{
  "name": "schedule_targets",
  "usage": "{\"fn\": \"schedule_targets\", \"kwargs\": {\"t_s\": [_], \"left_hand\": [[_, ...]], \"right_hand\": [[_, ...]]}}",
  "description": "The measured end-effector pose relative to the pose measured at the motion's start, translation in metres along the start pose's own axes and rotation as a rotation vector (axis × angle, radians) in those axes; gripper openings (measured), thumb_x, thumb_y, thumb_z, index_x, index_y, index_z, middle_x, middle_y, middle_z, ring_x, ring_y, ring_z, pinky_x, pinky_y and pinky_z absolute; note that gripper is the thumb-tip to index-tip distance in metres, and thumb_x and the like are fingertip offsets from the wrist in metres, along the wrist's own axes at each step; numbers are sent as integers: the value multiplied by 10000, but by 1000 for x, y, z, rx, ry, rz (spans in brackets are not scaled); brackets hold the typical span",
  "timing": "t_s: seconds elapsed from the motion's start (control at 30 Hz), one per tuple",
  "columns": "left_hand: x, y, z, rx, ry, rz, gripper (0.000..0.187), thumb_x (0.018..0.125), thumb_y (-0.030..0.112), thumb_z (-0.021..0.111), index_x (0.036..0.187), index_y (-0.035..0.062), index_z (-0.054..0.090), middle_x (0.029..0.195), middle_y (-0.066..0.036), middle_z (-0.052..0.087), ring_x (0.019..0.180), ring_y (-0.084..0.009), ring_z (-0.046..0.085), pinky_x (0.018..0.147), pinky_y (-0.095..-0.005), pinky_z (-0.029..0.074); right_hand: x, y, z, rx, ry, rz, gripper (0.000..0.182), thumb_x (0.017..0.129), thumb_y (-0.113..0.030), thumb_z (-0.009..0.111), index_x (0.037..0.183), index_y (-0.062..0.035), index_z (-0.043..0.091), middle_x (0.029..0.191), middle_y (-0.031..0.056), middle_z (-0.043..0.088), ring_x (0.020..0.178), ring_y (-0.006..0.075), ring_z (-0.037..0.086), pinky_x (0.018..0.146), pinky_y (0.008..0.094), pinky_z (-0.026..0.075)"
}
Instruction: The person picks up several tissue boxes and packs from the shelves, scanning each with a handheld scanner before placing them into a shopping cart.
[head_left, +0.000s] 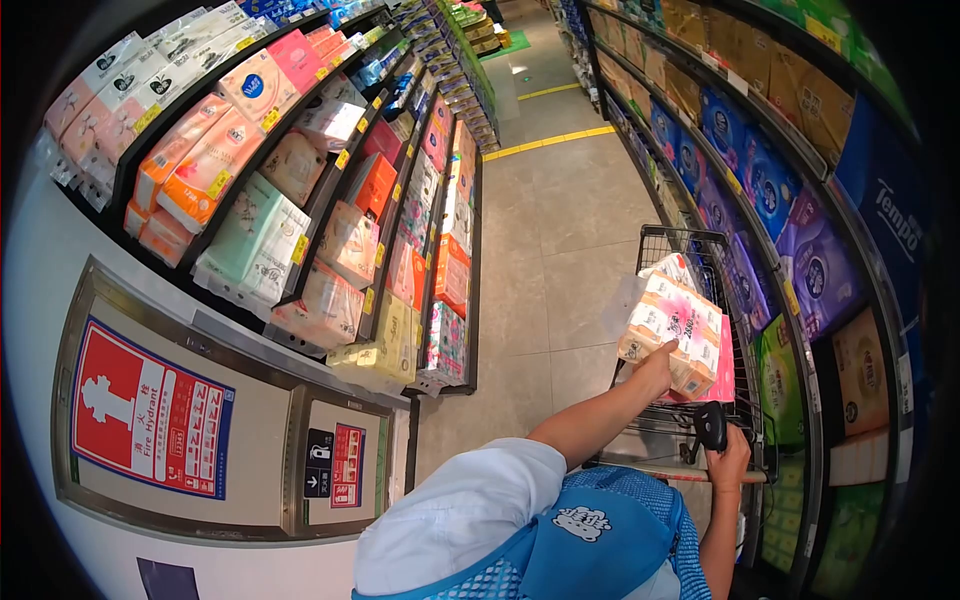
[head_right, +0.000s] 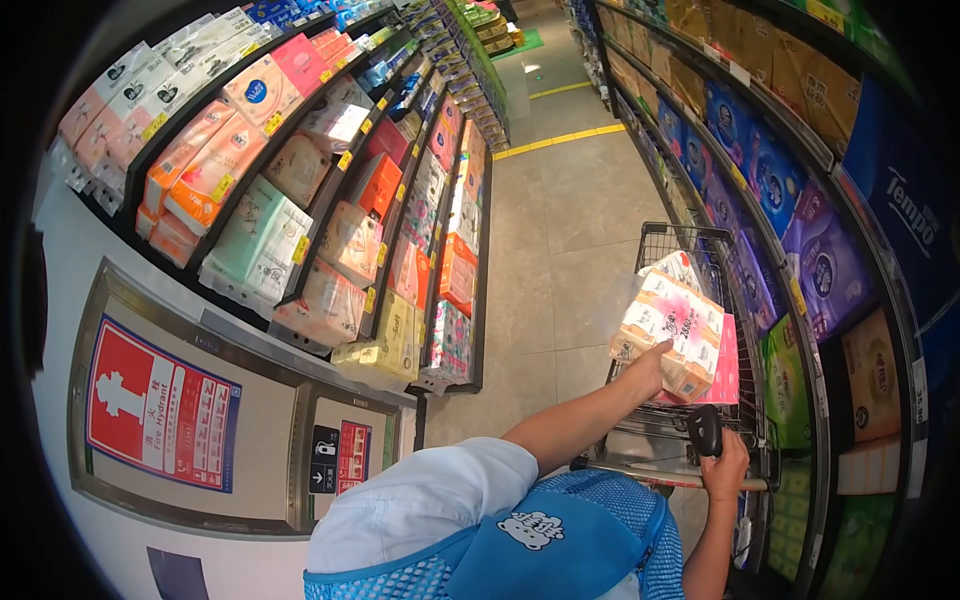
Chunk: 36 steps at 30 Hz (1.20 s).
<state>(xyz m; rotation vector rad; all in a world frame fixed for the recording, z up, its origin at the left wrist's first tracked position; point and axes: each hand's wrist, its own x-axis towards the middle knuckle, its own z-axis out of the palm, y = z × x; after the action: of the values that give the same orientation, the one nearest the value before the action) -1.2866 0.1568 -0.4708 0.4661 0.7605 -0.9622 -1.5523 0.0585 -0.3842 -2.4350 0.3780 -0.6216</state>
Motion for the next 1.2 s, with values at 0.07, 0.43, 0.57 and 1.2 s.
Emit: {"fn": "schedule_targets", "kwargs": {"t_s": [0.07,0.43,0.57,1.2], "left_hand": [[7,-1,-3,3,-10,-8,575,921,113,750,1429,93,483,1309,-206,665,1063,-449,711,865,-735,553],[-6,1,-9,44,-33,-1,555,963,173,706,1457,115,459,1357,-197,625,1146,-453,669,871,-751,522],[-32,3,-12,93,-101,-95,548,974,211,692,1459,120,455,1355,-197,622,1198,-447,641,883,-762,507],[-50,12,-39,428,186,116,639,877,309,829,1401,106,525,1381,-135,558,1251,-361,529,1067,-556,401]], "right_hand": [[0,-2,0,-5,9,-6,313,701,-51,719,988,32,623,921,261,632,906,489,610,819,513,497],[2,-1,0,4,-9,-9,314,700,-71,739,985,20,645,927,239,653,911,463,628,826,499,506],[4,-5,-4,7,-42,0,330,692,-66,741,998,17,653,935,230,660,921,455,631,836,497,507],[0,-5,-8,-42,-121,76,428,681,-116,792,1092,-101,674,1013,104,690,1020,329,651,921,434,503]]}}
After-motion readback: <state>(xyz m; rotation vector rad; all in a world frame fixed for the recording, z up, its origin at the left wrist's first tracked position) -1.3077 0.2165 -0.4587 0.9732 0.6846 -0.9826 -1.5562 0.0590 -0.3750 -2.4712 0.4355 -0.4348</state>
